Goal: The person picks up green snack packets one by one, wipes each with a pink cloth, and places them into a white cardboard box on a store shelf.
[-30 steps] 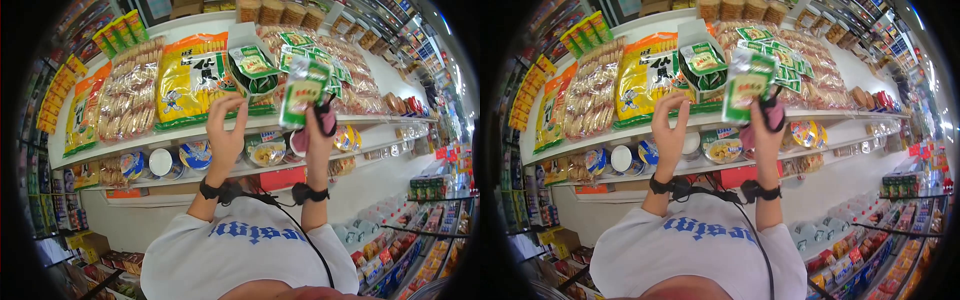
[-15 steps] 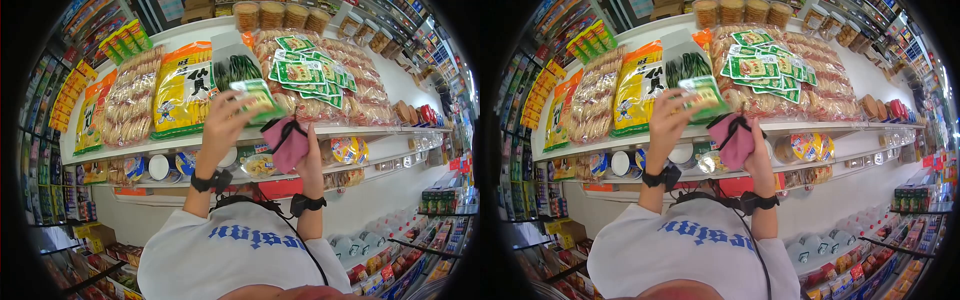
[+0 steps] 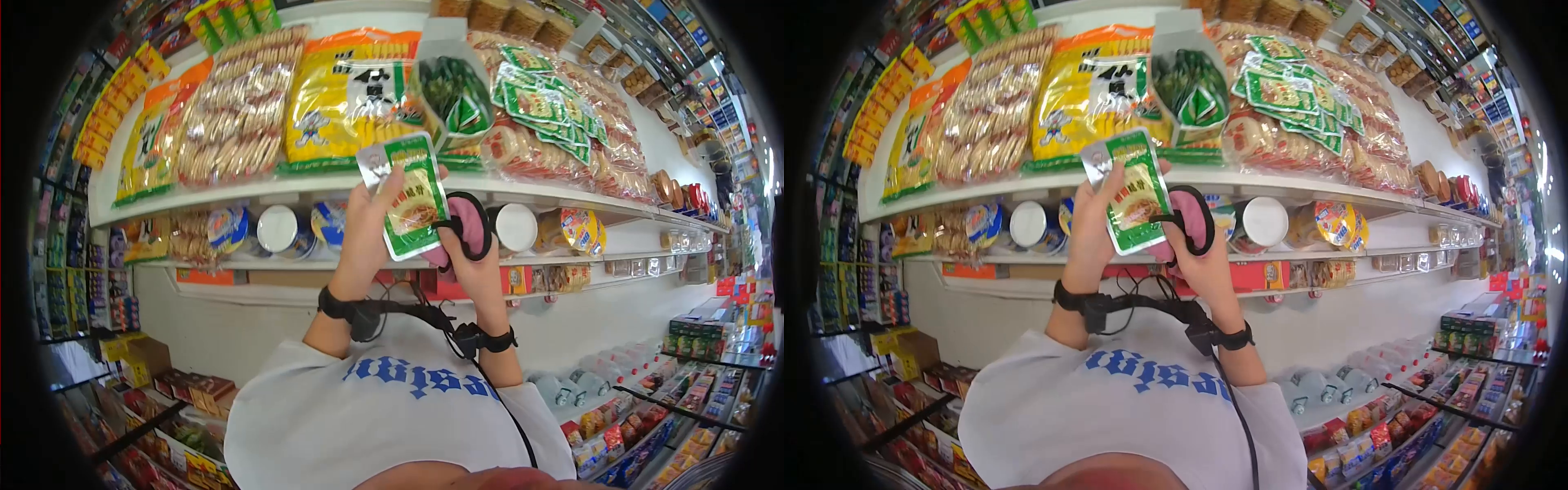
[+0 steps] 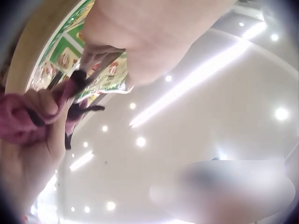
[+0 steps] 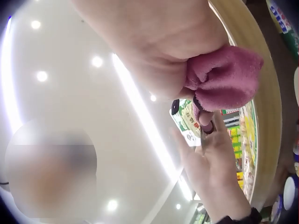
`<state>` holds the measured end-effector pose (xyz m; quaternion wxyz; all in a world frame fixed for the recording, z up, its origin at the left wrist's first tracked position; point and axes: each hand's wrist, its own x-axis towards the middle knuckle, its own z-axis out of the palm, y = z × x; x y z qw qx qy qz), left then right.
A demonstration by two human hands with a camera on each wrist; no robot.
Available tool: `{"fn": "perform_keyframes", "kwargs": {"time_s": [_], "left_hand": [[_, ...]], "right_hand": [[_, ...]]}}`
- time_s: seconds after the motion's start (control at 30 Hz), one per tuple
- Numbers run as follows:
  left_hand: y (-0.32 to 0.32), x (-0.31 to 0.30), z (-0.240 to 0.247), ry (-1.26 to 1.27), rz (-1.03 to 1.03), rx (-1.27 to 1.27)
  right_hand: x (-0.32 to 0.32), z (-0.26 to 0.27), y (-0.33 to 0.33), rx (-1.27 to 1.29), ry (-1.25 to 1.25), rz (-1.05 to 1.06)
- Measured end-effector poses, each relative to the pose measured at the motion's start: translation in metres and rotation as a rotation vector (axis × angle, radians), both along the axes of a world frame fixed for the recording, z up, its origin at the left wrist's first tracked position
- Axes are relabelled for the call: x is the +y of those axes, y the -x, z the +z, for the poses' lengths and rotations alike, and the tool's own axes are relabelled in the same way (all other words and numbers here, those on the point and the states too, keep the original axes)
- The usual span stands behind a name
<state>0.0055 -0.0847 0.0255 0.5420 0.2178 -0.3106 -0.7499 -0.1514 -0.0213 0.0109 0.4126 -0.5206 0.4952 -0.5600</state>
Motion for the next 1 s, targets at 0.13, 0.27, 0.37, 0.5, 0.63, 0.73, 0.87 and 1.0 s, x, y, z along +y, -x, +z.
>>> {"fn": "perform_keyframes", "kwargs": {"time_s": [0.13,0.27,0.37,0.5,0.63,0.73,0.87,1.0], "left_hand": [[-0.017,0.012,-0.014,-0.235,-0.1,0.347],[-0.036,0.015,-0.03,-0.076,0.065,0.122],[-0.017,0.033,-0.041,-0.166,-0.063,0.196],[-0.016,0.061,-0.008,-0.09,-0.156,0.091],[-0.005,0.081,-0.012,0.019,-0.198,-0.077],[0.003,0.091,0.024,-0.169,-0.23,0.191],[0.045,0.1,-0.023,0.185,-0.115,-0.493],[0.088,0.133,-0.003,0.58,0.224,-0.674]], "right_hand": [[0.03,0.007,-0.018,0.125,-0.049,-0.179],[0.033,0.017,-0.05,-0.016,0.049,-0.655],[0.053,-0.013,-0.064,0.428,0.109,-0.288],[0.017,-0.002,-0.061,0.556,0.355,-0.195],[0.023,0.009,-0.066,0.231,0.252,-0.225],[0.047,0.034,-0.065,0.66,0.554,-0.17],[0.054,0.033,-0.001,0.653,0.547,-0.185],[0.089,0.027,0.061,-0.441,0.063,-0.219]]}}
